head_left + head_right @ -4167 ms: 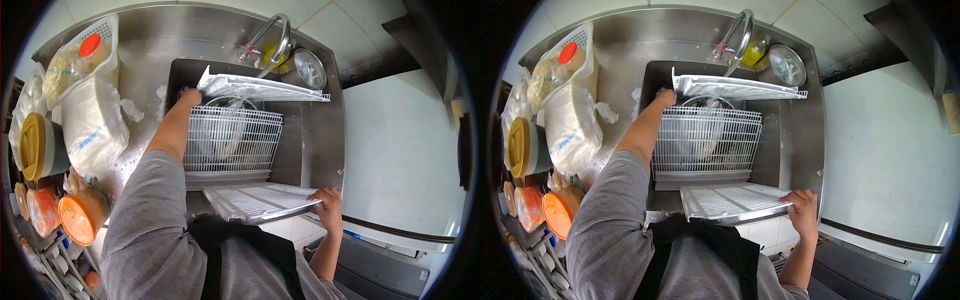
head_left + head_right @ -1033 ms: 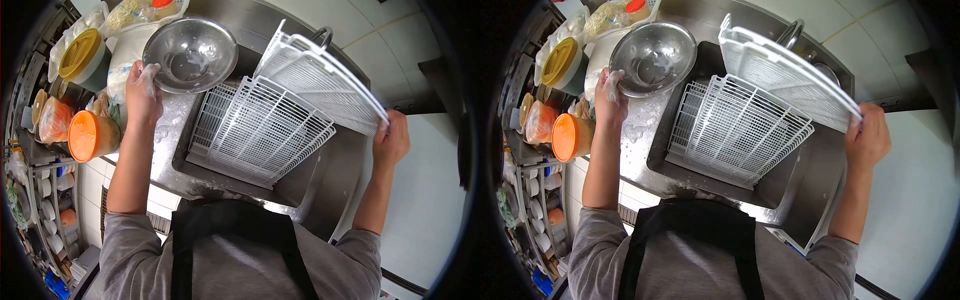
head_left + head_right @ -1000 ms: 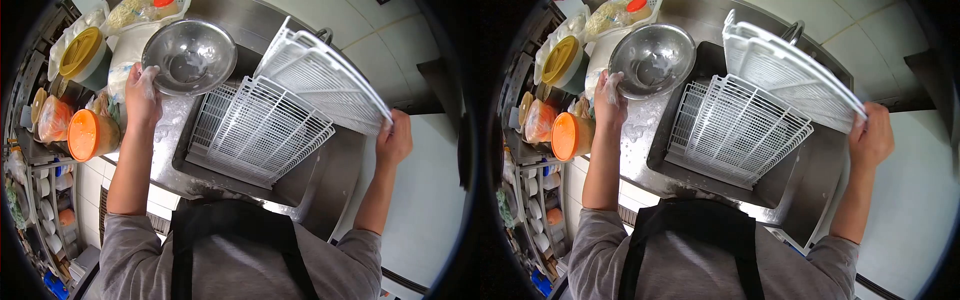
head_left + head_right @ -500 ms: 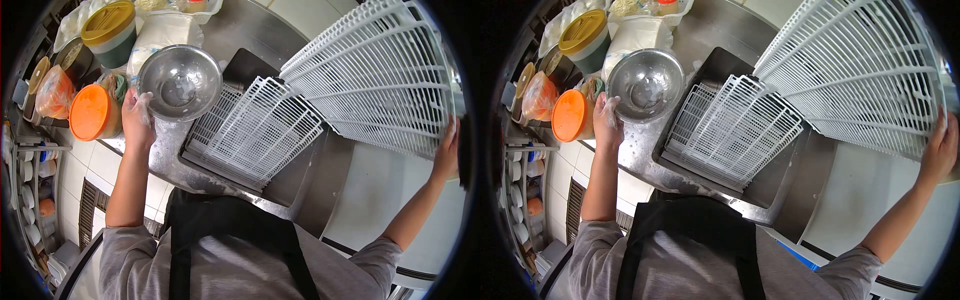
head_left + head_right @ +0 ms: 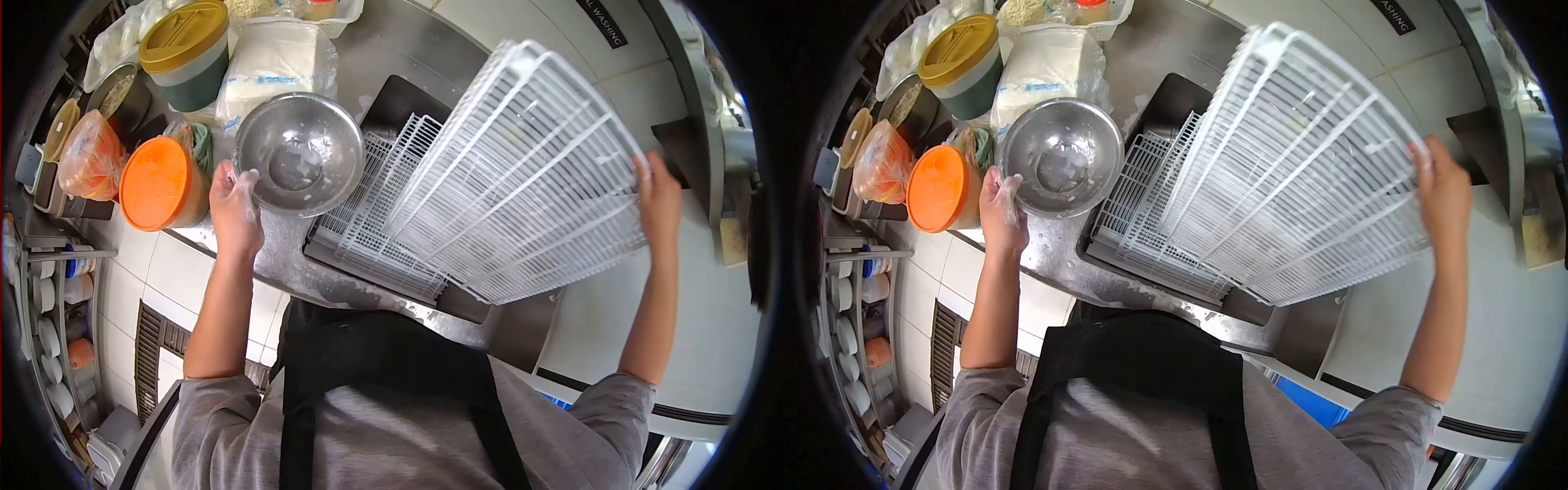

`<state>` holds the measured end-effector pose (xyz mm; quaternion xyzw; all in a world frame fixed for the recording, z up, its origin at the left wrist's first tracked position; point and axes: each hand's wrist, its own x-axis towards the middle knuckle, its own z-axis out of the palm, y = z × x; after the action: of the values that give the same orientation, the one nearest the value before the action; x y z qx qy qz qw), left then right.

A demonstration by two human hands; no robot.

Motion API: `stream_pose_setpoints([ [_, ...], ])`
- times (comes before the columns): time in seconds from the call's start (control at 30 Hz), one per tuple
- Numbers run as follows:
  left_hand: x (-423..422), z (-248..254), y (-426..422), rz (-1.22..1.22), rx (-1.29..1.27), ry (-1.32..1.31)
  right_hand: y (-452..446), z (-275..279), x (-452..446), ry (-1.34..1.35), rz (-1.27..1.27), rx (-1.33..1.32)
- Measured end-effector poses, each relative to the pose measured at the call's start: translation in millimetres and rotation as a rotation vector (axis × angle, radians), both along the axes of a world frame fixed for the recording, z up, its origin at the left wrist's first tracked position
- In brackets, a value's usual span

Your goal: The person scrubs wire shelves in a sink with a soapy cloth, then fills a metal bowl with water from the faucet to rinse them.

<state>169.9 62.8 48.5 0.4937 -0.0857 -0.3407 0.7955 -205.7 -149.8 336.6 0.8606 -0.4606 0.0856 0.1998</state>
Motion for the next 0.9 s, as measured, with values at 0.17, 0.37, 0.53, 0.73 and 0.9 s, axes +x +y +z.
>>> stream_pose_setpoints([
  [0.17,-0.6,-11.9,9.7,-0.026,-0.005,-0.016,28.0,-74.8,0.4,0.067,-0.023,0.048],
  [0.37,-7.1,-9.7,4.5,-0.025,0.0,-0.04,-31.2,-140.4,-33.1,-0.074,-0.006,0.202],
  [0.53,-18.9,-16.3,-11.3,-0.075,0.07,-0.088,-89.8,-198.9,-69.0,-0.178,-0.008,0.261],
  [0.73,-47.5,-21.8,-51.9,-0.094,0.133,-0.169,-137.3,-272.9,-93.3,-0.23,-0.083,0.445],
  [0.9,-78.2,-15.4,-102.1,-0.205,0.106,-0.179,-158.5,-302.4,-65.9,-0.168,-0.154,0.575],
])
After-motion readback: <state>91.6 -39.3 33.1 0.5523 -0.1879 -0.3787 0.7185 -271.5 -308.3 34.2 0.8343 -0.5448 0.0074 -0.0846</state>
